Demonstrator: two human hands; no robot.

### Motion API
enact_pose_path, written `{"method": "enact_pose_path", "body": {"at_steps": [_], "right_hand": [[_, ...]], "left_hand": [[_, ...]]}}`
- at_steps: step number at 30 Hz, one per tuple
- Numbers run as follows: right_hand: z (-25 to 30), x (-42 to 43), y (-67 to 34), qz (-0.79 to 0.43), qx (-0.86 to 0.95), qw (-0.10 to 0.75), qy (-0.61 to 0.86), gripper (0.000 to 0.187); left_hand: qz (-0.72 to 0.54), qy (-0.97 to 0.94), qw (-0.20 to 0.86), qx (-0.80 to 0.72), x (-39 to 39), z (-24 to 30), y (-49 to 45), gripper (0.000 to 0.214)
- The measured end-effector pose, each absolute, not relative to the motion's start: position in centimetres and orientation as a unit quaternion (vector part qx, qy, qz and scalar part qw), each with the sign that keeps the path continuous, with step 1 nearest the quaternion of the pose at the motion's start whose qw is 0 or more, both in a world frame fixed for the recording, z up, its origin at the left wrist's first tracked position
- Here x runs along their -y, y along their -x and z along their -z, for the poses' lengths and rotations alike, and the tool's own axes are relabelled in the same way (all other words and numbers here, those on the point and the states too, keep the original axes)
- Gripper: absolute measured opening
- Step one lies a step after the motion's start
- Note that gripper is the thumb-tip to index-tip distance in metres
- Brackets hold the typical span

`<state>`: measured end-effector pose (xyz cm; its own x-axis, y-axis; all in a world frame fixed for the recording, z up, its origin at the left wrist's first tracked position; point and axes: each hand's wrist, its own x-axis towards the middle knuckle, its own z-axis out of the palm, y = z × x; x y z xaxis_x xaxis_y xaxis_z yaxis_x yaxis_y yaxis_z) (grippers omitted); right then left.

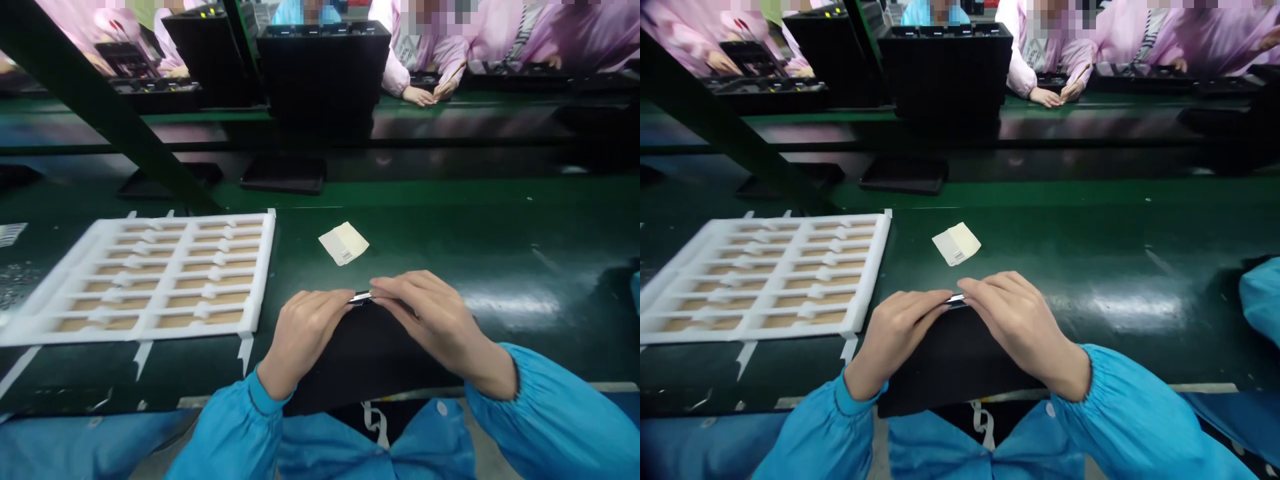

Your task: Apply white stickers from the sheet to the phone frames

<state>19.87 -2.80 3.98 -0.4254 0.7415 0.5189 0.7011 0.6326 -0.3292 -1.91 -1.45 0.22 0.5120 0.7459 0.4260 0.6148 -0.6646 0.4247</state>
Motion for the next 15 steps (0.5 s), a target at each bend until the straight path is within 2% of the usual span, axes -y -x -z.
{"method": "enact_pose_path", "body": {"at_steps": [9, 15], "right_hand": [[-4.9, 0.9, -18.1, -0.048, 0.893, 0.14, 0.424, 0.012], [-6.1, 0.9, -17.0, -0.044, 0.889, 0.048, 0.453, 0.013]], "left_hand": [[-0.337, -0.838, 0.139, -0.405, 1.9, 1.1, 3.0, 0.015], [-0.354, -0.833, 0.142, -0.401, 1.8, 1.0, 2.8, 0.014]]}}
